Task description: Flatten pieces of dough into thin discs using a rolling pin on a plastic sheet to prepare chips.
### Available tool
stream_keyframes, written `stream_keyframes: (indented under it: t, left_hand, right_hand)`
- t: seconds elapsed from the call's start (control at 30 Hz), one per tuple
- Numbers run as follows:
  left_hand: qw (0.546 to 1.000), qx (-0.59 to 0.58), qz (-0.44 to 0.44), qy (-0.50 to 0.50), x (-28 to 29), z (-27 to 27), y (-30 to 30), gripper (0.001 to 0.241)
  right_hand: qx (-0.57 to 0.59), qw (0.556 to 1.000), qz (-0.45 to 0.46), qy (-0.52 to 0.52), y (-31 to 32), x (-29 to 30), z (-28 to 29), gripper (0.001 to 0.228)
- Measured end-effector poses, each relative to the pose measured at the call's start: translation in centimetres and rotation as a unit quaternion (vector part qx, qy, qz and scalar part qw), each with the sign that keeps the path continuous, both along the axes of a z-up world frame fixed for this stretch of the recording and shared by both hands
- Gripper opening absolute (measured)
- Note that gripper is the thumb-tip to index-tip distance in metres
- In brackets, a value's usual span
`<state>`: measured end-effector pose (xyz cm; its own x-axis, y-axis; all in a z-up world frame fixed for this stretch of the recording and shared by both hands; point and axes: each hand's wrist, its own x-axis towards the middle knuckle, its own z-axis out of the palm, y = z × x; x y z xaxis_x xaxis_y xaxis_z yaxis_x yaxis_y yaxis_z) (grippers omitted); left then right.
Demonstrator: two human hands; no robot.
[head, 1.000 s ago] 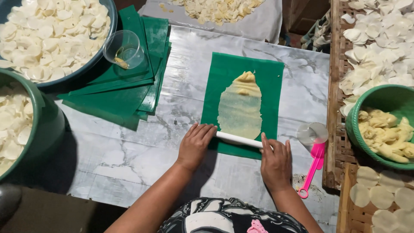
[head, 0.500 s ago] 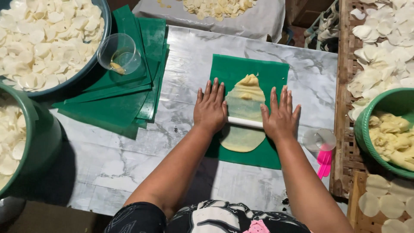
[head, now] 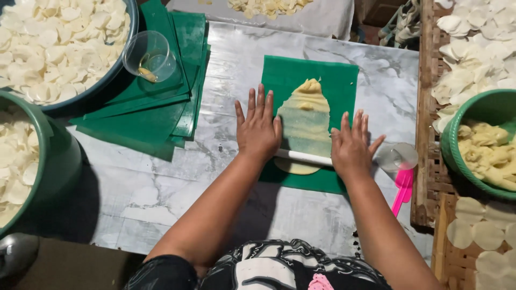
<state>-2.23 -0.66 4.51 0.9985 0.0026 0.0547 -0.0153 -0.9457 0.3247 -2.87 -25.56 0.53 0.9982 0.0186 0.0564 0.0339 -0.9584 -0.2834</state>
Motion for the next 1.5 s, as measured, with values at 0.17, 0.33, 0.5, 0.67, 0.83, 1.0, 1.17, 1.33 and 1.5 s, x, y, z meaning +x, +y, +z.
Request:
stream_keyframes:
  t: [0.17,0.33,0.5,0.67,0.83,1.0,1.17,1.33,1.5]
  left_hand:
    - [0.997,0.019,-0.028,0.070,-0.8,-3.6,0.1,0.067]
    - [0.998,0.026,-0.056,0.001,-6.2,-5.3,0.4,0.064]
    - [0.993,0.016,-0.101,-0.064,-11.5,-7.1,0.9,0.065]
    - [0.973,0.028,-0.145,-0.178,-13.9,-6.0,3.3,0.044]
    - [0.945,0.043,-0.144,-0.291,-8.0,-4.2,3.6,0.032]
    - [0.991,-0.004,-0.095,-0.093,-1.9,-7.4,1.8,0.064]
    - [0.998,0.012,-0.052,-0.029,3.5,-3.4,-0.1,0.066]
    - [0.999,0.006,-0.029,0.014,12.2,-3.1,-0.3,0.063]
    - [0.997,-0.002,-0.002,0.083,16.7,-2.2,-0.5,0.067]
  right_hand:
    - [-0.065,0.997,0.025,0.045,0.6,-0.7,-1.3,0.063]
    - [-0.103,0.992,0.069,0.028,1.1,-6.4,0.1,0.056]
    - [-0.075,0.975,0.166,-0.128,-0.9,-11.9,-1.9,0.059]
    - [0.074,0.957,0.248,-0.131,-3.0,-13.5,-1.4,0.059]
    - [0.069,0.964,0.223,-0.125,-3.1,-8.2,0.0,0.069]
    - [-0.054,0.990,0.113,-0.062,-0.1,-2.2,-2.0,0.068]
    - [-0.110,0.975,0.084,-0.175,1.1,5.0,-2.8,0.060]
    - [-0.103,0.991,0.040,-0.081,1.9,13.6,-0.9,0.063]
    - [-0.032,0.998,-0.043,-0.023,1.9,18.5,-0.3,0.067]
